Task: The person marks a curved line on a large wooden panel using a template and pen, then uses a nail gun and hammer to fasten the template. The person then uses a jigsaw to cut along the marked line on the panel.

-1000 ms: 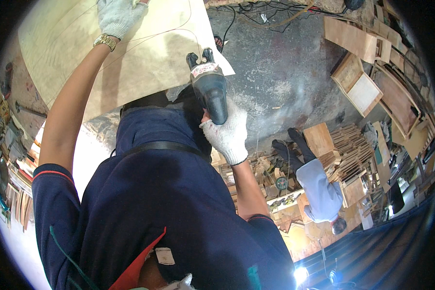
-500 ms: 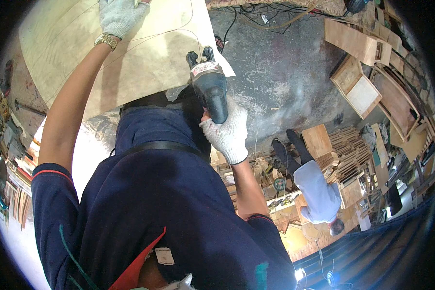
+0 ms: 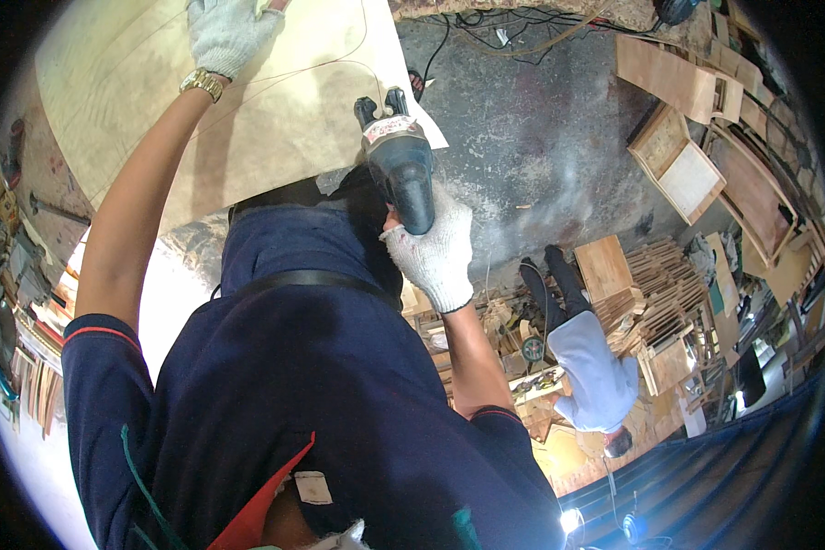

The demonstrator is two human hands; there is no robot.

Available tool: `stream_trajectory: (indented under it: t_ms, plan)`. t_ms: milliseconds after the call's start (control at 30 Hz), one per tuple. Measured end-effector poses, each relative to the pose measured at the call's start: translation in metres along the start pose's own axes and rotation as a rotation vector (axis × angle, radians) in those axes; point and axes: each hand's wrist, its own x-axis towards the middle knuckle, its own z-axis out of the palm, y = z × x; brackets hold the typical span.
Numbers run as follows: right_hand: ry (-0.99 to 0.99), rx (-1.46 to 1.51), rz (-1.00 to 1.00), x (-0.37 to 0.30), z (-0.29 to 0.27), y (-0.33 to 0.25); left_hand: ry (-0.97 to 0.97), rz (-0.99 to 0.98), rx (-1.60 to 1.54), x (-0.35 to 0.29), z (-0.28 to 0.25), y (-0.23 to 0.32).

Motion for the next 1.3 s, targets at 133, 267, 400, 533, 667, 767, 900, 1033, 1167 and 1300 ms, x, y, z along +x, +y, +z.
stream_trajectory:
  t_ms: [133, 267, 400, 533, 667, 767, 900, 1033, 1167, 1300]
  plan:
    - [0.004, -0.027, -0.019, 0.003, -0.002, -0.007, 0.001, 0.007, 0.011, 0.000, 0.000, 0.000]
    - [-0.014, -0.036, -0.036, 0.004, -0.004, -0.005, -0.004, -0.002, 0.001, 0.000, -0.003, 0.002]
    - [-0.010, -0.037, 0.002, 0.006, -0.003, -0.009, 0.010, 0.000, -0.012, 0.000, -0.005, 0.001]
    - [-0.020, -0.017, -0.021, 0.008, -0.003, -0.009, 0.021, -0.005, -0.014, -0.003, -0.008, -0.002]
    - [0.011, -0.012, 0.003, 0.007, 0.000, -0.009, 0.021, 0.048, -0.049, 0.007, 0.003, 0.005]
    - [-0.029, -0.019, -0.015, 0.011, -0.004, -0.013, 0.039, 0.001, -0.010, -0.004, -0.004, -0.005]
    - [0.004, -0.014, 0.011, 0.011, -0.001, -0.014, 0.057, 0.036, -0.022, 0.001, 0.001, -0.001]
    - [0.018, -0.002, 0.025, 0.012, 0.001, -0.015, 0.068, 0.052, -0.040, 0.003, 0.007, -0.001]
    - [-0.018, -0.016, -0.006, 0.014, -0.003, -0.017, 0.068, 0.028, -0.043, -0.002, -0.001, -0.004]
    - [0.004, 0.009, -0.009, 0.015, 0.000, -0.017, 0.074, 0.024, -0.054, -0.004, -0.002, -0.004]
